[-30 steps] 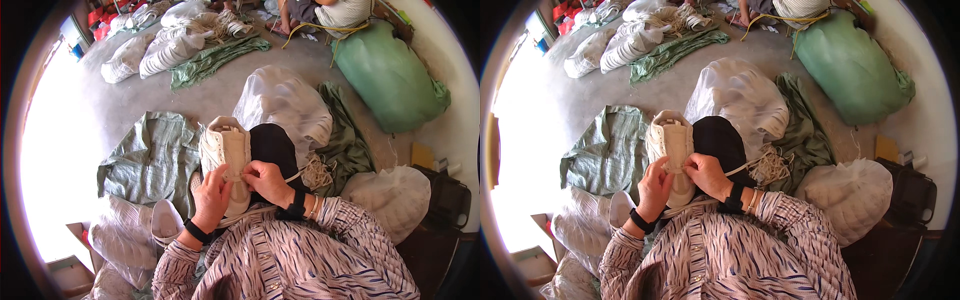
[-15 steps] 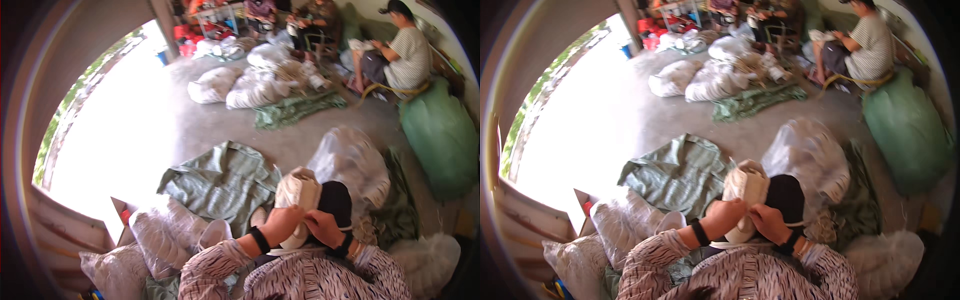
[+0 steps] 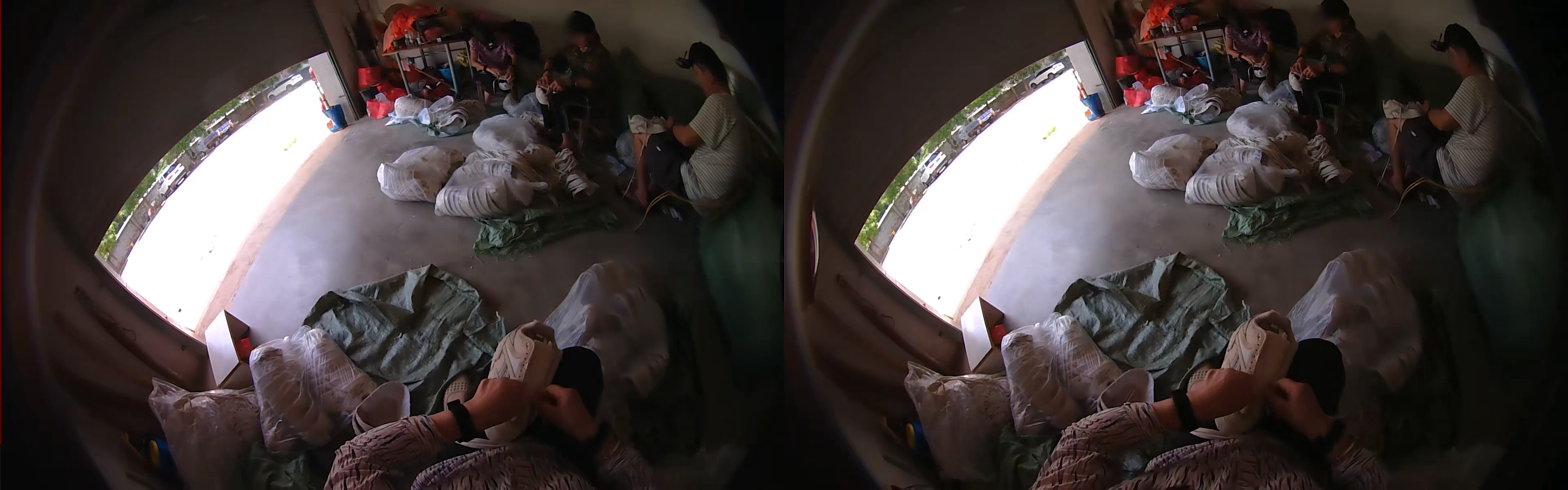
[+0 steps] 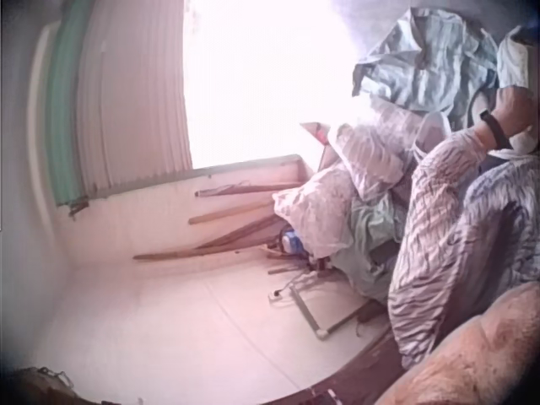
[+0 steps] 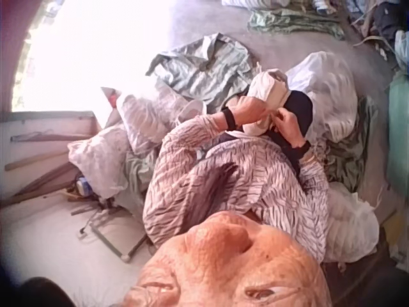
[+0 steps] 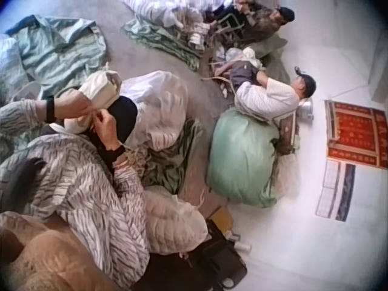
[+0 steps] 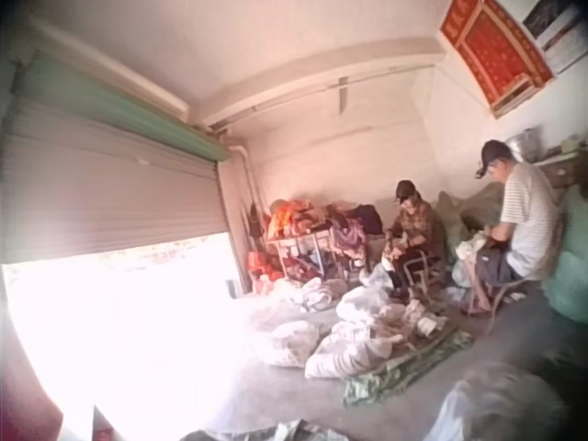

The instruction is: Lacing a pair of beige athletic shoes.

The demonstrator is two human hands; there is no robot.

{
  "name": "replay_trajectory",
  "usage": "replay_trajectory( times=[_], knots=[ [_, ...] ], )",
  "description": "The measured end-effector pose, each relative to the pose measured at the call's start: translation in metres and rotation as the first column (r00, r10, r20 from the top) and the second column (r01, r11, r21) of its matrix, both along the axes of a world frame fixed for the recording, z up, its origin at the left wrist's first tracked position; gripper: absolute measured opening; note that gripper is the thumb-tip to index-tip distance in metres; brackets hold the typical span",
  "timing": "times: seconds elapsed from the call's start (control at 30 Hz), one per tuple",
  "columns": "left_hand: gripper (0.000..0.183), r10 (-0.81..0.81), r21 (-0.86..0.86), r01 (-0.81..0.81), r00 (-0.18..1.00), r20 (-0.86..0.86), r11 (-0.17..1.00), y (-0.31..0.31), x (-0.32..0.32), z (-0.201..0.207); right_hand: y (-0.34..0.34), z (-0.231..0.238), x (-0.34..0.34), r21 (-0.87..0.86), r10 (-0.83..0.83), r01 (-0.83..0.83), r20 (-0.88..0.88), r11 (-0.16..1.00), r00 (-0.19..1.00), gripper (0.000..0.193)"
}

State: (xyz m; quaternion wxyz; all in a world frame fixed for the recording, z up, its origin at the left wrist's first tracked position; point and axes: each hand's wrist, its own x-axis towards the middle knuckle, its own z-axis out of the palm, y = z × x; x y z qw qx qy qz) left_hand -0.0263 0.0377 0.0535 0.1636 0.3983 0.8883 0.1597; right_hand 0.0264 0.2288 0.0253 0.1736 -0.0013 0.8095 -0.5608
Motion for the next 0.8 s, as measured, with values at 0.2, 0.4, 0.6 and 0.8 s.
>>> replay_trajectory(
  times=[0.2, 0.4, 0.6, 0.8],
  knots=[
    [0.039, 0.099, 0.471, -0.763, 0.564, 0.820, 0.443, -0.041, -0.009, 0.017, 0.037, 0.018, 0.007, -0.147, 0.299, -0.269, 0.244, 0.952, 0.923, 0.025],
    [0.037, 0.400, 0.595, -0.628, 0.442, 0.803, -0.501, -0.208, -0.061, 0.046, 0.155, 0.009, 0.054, -0.988, -0.091, 0.101, 0.090, 0.119, 0.992, 0.026],
    [0.031, 0.758, 0.725, -0.280, -0.015, 0.652, -0.629, -0.379, -0.044, 0.098, 0.364, -0.021, 0.155, -0.951, -0.525, -0.195, -0.042, -0.239, 0.850, 0.046],
    [0.028, 0.789, 0.735, -0.286, -0.217, 0.575, -0.614, -0.493, -0.070, 0.066, 0.525, -0.004, 0.279, -0.997, 0.187, 0.052, 0.042, -0.049, 0.981, 0.044]
  ],
)
